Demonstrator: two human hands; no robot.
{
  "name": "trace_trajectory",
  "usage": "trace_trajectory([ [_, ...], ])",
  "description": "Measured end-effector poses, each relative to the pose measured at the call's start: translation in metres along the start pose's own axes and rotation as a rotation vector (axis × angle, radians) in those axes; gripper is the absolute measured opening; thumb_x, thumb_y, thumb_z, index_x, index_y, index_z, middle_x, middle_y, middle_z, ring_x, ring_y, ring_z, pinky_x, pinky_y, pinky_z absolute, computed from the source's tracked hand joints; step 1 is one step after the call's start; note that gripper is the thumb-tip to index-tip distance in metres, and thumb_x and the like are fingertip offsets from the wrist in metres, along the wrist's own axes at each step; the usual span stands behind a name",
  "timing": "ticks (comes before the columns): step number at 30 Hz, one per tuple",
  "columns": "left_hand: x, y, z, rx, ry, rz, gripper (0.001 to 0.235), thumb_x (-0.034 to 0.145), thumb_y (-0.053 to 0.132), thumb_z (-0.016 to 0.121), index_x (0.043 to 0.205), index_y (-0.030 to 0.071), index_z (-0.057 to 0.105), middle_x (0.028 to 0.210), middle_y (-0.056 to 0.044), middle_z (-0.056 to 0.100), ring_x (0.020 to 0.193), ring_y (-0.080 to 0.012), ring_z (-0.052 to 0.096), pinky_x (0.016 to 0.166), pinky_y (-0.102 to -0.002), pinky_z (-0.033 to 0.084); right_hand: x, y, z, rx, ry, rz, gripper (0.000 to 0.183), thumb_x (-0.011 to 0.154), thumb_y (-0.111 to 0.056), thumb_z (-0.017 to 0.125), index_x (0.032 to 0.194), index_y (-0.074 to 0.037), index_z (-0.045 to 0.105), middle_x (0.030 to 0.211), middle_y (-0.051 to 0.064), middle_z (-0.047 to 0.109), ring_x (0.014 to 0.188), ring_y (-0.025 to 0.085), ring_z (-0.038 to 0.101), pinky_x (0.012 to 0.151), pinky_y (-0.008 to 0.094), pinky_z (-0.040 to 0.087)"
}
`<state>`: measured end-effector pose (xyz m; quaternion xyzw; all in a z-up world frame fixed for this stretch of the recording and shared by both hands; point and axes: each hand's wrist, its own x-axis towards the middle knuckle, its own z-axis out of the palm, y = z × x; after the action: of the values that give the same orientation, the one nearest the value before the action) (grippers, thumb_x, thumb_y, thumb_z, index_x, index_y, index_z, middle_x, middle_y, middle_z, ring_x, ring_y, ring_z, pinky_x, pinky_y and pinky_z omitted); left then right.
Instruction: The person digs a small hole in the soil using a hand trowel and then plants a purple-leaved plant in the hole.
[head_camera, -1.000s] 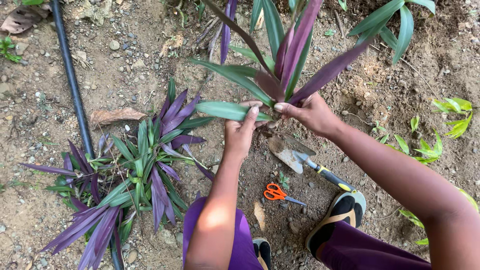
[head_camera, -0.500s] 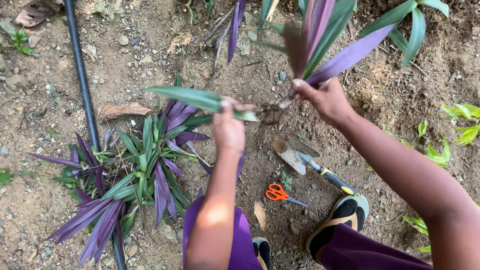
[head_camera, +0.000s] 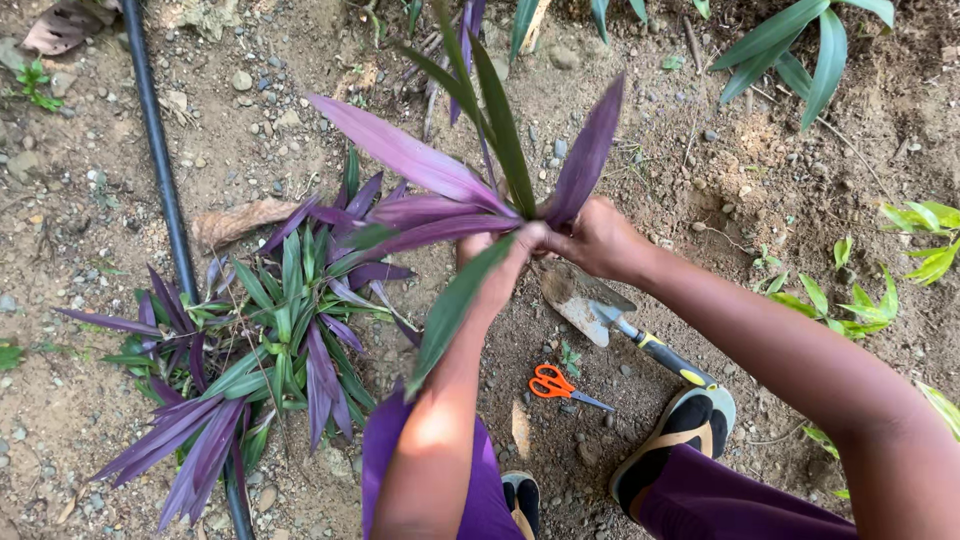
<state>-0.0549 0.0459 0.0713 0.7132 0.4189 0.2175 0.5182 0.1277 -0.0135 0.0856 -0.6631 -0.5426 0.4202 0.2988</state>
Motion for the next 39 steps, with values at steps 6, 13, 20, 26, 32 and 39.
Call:
trace_trajectory([
  [6,0.011,-0.015,0.005,-0.481,0.198,0.097,0.032,0.101,0.025,0.069,0.125,0.003,0.066,0.105,-0.009,0.074,0.090,-0.0170,0.074,0.080,-0.029,0.063,0.009,0.014,0.013,0.482,-0.009,-0.018,0.035,0.104,-0.021,0.052,0.127,0.002,0.065,0.105,0.016,0.077,0.095,0.019,0.077,0.085,0.031,0.065],
  [13,0.019,-0.024,-0.041,-0.676,0.432,-0.030,0.029,0.105,0.019,0.062,0.123,-0.003,0.067,0.112,-0.009,0.075,0.105,-0.0184,0.076,0.092,-0.034,0.062,0.006,0.033,0.016,0.928,0.331,0.131,0.035,0.109,-0.024,0.044,0.112,0.003,0.066,0.098,0.018,0.073,0.082,0.020,0.075,0.078,0.035,0.067],
  [20,0.018,-0.043,-0.062,-0.579,0.528,0.107,0.045,0.098,0.018,0.066,0.138,0.000,0.053,0.132,-0.016,0.062,0.113,-0.0222,0.067,0.094,-0.039,0.063,-0.023,-0.020,0.054,-0.599,-0.648,0.292,0.065,0.101,-0.051,0.062,0.154,-0.023,0.037,0.112,0.016,0.066,0.073,0.026,0.075,0.063,0.038,0.062],
  [26,0.009,-0.037,-0.042,-0.364,0.283,0.304,0.031,0.106,0.011,0.072,0.126,-0.010,0.062,0.147,-0.023,0.061,0.137,-0.0273,0.061,0.122,-0.041,0.048,0.010,-0.030,0.019,0.130,0.087,-0.124,0.048,0.091,-0.024,0.074,0.133,-0.006,0.065,0.098,0.011,0.072,0.078,0.010,0.069,0.069,0.026,0.060],
  [32,0.009,-0.028,-0.029,-0.536,0.075,0.184,0.039,0.100,0.010,0.070,0.133,-0.007,0.059,0.137,-0.016,0.065,0.115,-0.0170,0.065,0.105,-0.034,0.054,0.018,-0.004,0.030,0.320,0.054,-0.184,0.022,0.099,-0.013,0.070,0.117,-0.001,0.072,0.099,0.010,0.073,0.083,0.013,0.073,0.073,0.029,0.064],
  [39,0.015,-0.036,-0.026,-0.650,0.069,0.133,0.032,0.103,0.009,0.068,0.132,-0.003,0.060,0.116,-0.011,0.068,0.103,-0.0173,0.069,0.096,-0.033,0.062,0.028,0.038,0.041,1.056,0.108,0.089,0.029,0.107,-0.018,0.051,0.121,0.003,0.065,0.100,0.013,0.075,0.084,0.016,0.074,0.077,0.029,0.064],
])
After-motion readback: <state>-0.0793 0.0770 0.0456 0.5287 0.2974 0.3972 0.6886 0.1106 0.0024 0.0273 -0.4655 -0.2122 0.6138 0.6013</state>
